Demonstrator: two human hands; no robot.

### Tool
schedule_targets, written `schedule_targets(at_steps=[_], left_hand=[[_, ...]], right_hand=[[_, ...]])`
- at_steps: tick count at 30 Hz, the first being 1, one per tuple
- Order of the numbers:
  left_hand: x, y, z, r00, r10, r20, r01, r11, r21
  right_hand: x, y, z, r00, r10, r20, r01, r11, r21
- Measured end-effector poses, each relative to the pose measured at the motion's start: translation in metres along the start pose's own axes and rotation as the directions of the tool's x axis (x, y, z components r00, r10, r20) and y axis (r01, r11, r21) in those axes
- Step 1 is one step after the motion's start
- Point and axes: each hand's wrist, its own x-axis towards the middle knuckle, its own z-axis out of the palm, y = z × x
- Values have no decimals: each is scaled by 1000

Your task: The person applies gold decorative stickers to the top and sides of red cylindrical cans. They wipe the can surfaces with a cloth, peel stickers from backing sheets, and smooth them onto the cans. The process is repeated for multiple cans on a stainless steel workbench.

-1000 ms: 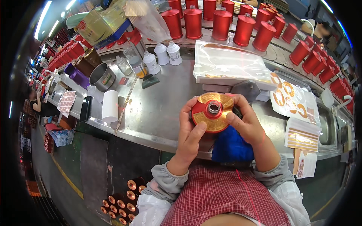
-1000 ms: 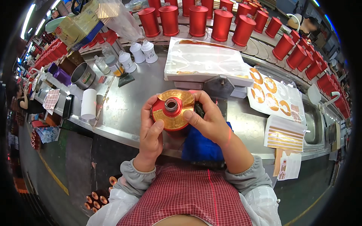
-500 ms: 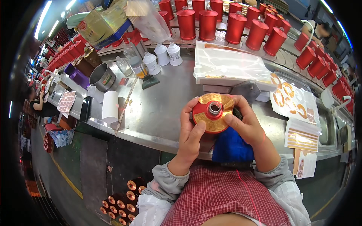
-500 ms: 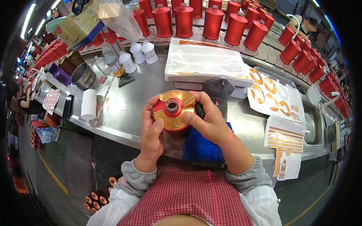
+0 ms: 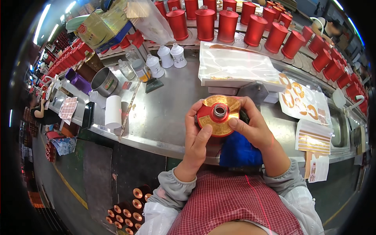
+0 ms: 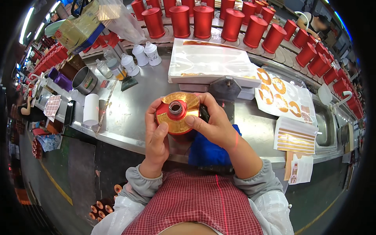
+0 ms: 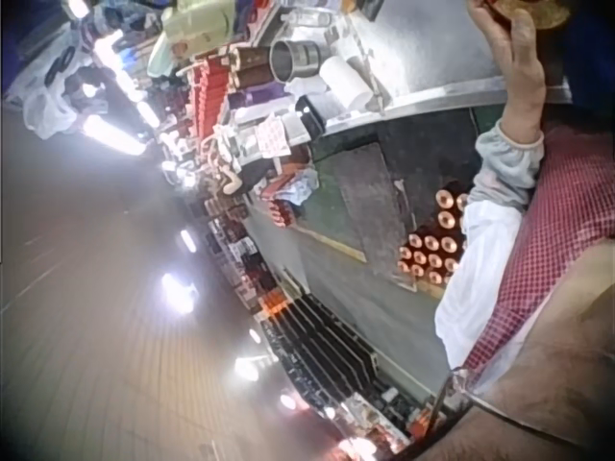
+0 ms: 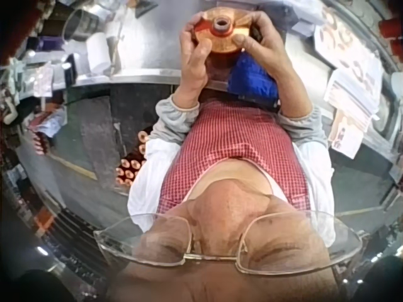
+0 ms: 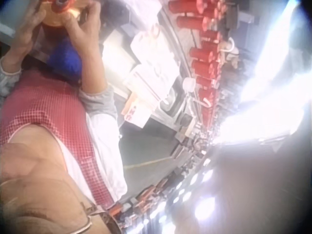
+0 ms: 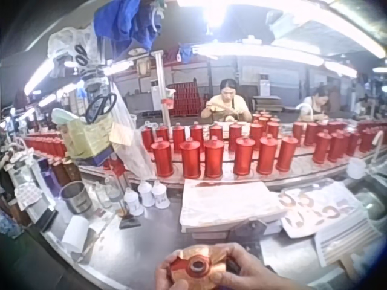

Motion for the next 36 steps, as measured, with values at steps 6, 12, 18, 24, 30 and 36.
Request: schedule_targets(at_steps=[6, 12, 18, 24, 30, 36], left_hand=[[0, -1, 0, 1000, -11, -1, 11, 1000, -2], [1, 0, 1, 1000, -22, -12, 22, 1000, -2], [1, 1, 1, 999, -31, -33, 30, 999, -21], [4, 12, 6, 982, -158, -102, 136, 972, -192], [18, 27, -8, 916, -400, -40, 354, 851, -387], [17, 18, -17, 957, -252, -141, 203, 934, -295]], right_hand=[[0, 0, 0, 1000, -2, 1, 2, 1000, 15], [1, -2, -1, 1000, 20, 9, -20, 999, 30], [3, 4, 0, 996, -93, 10, 94, 988, -119], [1, 1, 3, 999, 39, -23, -38, 999, 25], [-2, 1, 2, 999, 31, -21, -30, 999, 34], [-3, 2, 5, 999, 16, -37, -14, 999, 48]])
